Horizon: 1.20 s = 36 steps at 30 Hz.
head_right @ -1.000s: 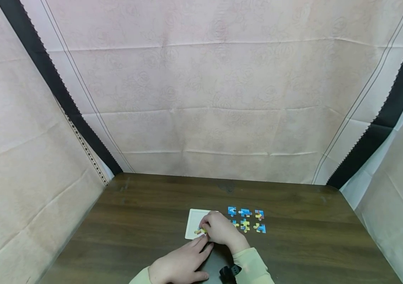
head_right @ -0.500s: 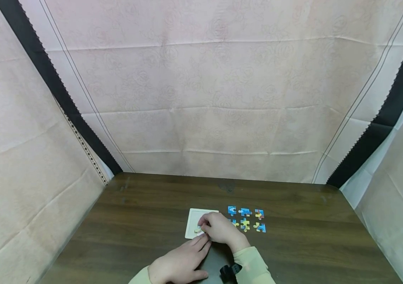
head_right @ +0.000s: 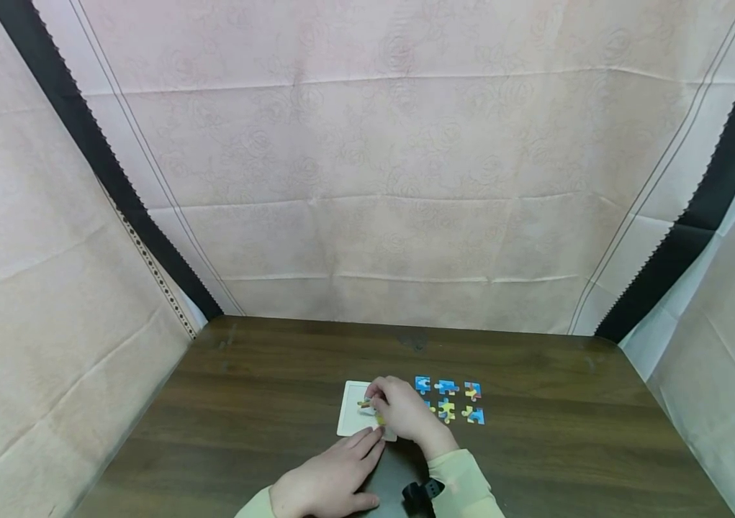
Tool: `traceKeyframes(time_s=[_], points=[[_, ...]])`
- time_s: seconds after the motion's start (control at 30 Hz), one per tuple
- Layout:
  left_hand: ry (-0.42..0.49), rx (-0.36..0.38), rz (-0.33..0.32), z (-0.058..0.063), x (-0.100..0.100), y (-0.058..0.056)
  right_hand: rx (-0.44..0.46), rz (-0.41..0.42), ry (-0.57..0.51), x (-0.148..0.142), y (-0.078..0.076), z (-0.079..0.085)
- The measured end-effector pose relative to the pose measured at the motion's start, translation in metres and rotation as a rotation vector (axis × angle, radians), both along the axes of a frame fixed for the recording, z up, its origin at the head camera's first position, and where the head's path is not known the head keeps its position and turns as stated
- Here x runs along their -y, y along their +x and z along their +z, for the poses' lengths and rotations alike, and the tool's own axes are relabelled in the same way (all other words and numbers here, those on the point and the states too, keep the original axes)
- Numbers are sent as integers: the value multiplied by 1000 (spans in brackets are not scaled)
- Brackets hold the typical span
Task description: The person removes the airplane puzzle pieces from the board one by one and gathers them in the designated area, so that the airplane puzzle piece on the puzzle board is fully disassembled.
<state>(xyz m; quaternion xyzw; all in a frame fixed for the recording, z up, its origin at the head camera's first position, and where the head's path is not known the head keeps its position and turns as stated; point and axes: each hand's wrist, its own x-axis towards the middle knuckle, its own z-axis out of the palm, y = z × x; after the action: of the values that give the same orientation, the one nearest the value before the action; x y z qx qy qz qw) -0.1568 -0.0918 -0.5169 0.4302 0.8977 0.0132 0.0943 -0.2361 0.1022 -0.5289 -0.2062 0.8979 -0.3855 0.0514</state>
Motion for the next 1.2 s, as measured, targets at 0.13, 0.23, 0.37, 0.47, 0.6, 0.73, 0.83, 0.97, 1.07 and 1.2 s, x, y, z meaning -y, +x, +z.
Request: traceKeyframes(time_s=[0.13, 0.23, 0.37, 0.47, 0.6, 0.73, 0.83, 0.97, 1.07, 1.2], points=[[29, -15, -23, 0, 1, -2, 10, 5, -26, -2, 0, 3], [60, -11, -42, 0, 3, -4, 25, 15, -42, -4, 0, 3], [87, 4, -52, -1, 4, -7, 45, 6, -62, -14, -2, 5], [96, 4, -45, -2, 5, -8, 50, -5, -86, -27, -3, 8], [94, -14, -40, -4, 5, -10, 63, -12, -111, -45, -3, 11], [77, -40, -45, -6, 7, -9, 78, -25, -101, -60, -3, 12], [68, -39, -37, -6, 7, -9, 71, -28, -89, -71, 0, 11], [72, -60, -35, -7, 7, -8, 84, -25, -80, -86, 4, 10], [77, -83, -44, -7, 7, -6, 98, -21, -65, -97, 9, 8], [79, -83, -47, -6, 6, -7, 84, -11, -45, -112, 15, 6]])
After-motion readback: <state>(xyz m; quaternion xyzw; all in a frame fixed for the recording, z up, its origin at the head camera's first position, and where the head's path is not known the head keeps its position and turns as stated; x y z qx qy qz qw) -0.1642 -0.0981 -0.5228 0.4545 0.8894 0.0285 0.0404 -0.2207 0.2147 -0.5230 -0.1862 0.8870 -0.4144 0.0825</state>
